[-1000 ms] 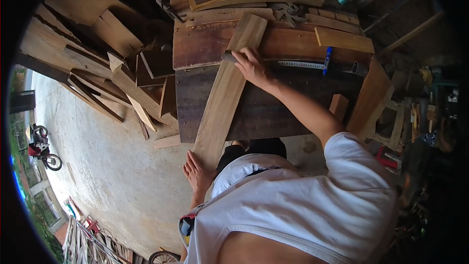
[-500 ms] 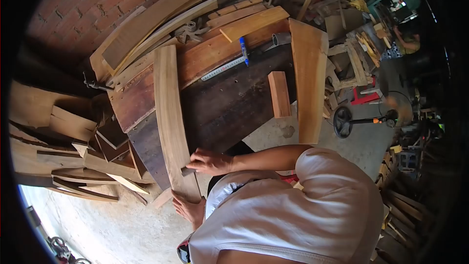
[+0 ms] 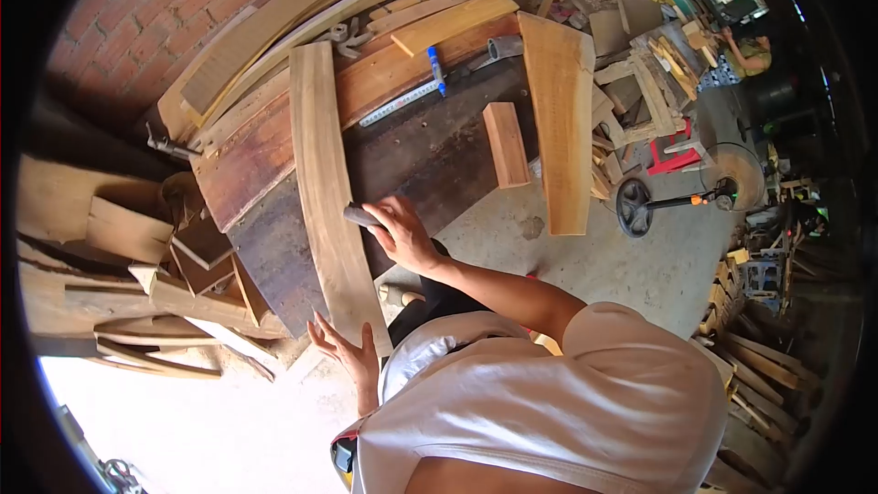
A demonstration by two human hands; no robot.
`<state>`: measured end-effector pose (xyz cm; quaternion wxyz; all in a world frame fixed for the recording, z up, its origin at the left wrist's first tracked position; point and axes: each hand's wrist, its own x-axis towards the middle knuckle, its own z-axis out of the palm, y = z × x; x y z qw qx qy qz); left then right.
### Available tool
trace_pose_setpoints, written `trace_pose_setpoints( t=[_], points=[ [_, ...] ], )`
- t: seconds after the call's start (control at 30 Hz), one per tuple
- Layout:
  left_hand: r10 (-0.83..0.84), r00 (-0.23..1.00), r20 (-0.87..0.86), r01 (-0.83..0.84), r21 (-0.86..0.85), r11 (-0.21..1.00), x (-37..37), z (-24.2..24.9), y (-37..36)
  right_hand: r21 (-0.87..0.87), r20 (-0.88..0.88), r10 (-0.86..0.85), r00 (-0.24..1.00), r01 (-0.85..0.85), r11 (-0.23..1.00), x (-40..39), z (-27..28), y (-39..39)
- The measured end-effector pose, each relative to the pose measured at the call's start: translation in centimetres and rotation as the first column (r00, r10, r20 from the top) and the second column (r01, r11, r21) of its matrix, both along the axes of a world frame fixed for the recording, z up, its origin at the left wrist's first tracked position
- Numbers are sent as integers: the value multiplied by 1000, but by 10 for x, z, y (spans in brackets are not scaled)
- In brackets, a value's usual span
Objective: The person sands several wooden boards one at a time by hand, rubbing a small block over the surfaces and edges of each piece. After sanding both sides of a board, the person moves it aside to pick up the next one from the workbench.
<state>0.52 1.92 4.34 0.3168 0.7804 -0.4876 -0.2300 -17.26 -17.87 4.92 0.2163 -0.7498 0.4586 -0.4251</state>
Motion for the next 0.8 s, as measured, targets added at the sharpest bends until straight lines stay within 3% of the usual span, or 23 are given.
trace_pose_setpoints(
  t=[0.03, 0.07, 0.13, 0.17, 0.2, 0.23, 0.27, 0.3, 0.33, 0.4, 0.47, 0.53, 0.6, 0.67, 0.7, 0.8],
  points=[
    [19, 991, 131, -9, -73, 997, 1, 0, 10, -7, 3, 29, 1000, -29, 1000, 0, -3, 8],
    [45, 988, 146, -37, -60, 998, 2, -7, 22, -11, 11, 66, 998, -66, 998, 2, -6, 18],
    [431, 893, -130, -419, 113, 901, 8, -29, 51, 78, 8, 133, 991, -133, 988, 4, -2, 24],
    [636, 686, -354, -574, 273, 772, 9, -36, 56, 49, -32, 188, 982, -186, 981, 5, 2, 20],
    [751, 418, -512, -574, 492, 655, 12, -30, 54, 21, -72, 245, 967, -245, 969, 8, 3, 12],
    [666, 104, -738, -415, 576, 704, 18, -19, 59, 18, -113, 269, 957, -269, 963, 13, 3, 2],
    [607, -45, -794, -155, 606, 781, 30, -46, 66, 13, -159, 287, 945, -289, 957, 20, -1, -9],
    [567, -276, -776, -92, 609, 788, 28, -51, 62, 11, -169, 295, 941, -297, 955, 25, -5, -23],
    [568, -288, -771, -116, 617, 779, 26, -51, 62, 6, -184, 292, 938, -296, 955, 31, -7, -34],
    [477, -134, -868, -161, 494, 854, 17, -49, 59, 20, -181, 266, 947, -267, 964, 44, -9, -26],
    [485, -123, -866, -203, 500, 842, 13, -39, 55, 40, -198, 352, 915, -351, 936, 51, -14, 20],
    [488, -90, -868, -196, 496, 846, 14, -42, 55, 70, -237, 629, 740, -633, 771, 42, -27, 82],
    [474, -87, -876, -188, 482, 856, 18, -49, 58, 30, -305, 728, 614, -758, 651, 33, -29, 98],
    [472, -92, -877, -171, 481, 860, 18, -49, 63, 15, -299, 777, 554, -811, 585, 38, -28, 66],
    [455, -93, -886, -158, 464, 871, 19, -45, 60, -16, -384, 690, 614, -751, 660, 41, -20, 40],
    [417, -111, -902, -134, 429, 893, 21, -40, 58, -88, -326, 367, 871, -414, 906, 59, -10, -53]
  ],
)
